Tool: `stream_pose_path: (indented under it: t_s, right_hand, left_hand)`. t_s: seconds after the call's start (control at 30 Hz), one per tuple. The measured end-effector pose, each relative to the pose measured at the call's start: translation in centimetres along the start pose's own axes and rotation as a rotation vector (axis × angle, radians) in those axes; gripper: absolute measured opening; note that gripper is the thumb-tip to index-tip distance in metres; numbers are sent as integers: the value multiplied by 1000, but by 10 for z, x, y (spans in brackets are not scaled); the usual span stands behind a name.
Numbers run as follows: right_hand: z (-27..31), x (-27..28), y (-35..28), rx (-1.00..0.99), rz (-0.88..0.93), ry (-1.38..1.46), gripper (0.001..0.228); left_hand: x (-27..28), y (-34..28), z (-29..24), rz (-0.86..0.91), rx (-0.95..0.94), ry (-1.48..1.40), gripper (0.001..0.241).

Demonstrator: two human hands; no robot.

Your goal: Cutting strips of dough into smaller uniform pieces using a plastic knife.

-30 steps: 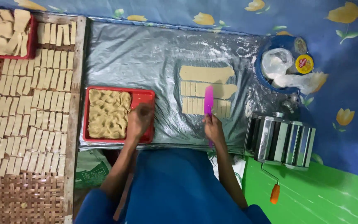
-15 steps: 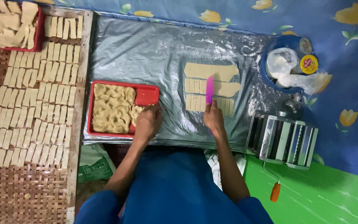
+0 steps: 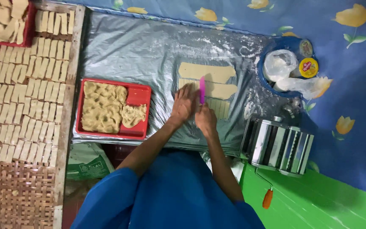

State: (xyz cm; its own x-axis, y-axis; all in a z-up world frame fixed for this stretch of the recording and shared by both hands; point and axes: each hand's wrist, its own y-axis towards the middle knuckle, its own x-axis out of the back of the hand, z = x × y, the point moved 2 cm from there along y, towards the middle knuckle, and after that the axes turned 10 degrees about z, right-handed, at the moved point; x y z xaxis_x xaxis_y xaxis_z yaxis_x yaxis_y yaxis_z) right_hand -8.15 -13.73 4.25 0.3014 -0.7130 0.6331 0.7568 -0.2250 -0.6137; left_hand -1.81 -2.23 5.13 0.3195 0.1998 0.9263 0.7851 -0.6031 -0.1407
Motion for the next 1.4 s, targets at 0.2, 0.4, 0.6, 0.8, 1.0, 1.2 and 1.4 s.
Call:
stream_pose_path:
  t_s: [0.2, 0.4, 0.6, 0.8, 1.0, 1.2, 1.4]
  right_hand:
    - [4, 3, -9, 41, -27, 60, 46]
    - [-22, -13, 25, 22, 7, 45, 48]
    - [2, -2, 2, 35, 6, 34, 43]
    - [-3, -16, 5, -19, 41, 79, 41]
    - [-13, -25, -12, -109, 105, 13, 42]
    - [7, -2, -54, -70, 102, -8, 45]
    - [4, -4, -50, -101, 123, -47, 48]
  left_hand:
    - [-26, 11, 0, -14, 102, -25, 58]
    - [-50, 28, 13, 62, 164, -14, 65]
    - [-33, 22, 8, 65, 163, -26, 76]
    - [-69, 35, 25, 42, 134, -68, 68]
    - [-60, 33, 26, 54, 147, -33, 57]
    - [-52, 27, 23, -49, 93, -75, 47]
    - [-56, 28, 25, -76, 80, -132, 47]
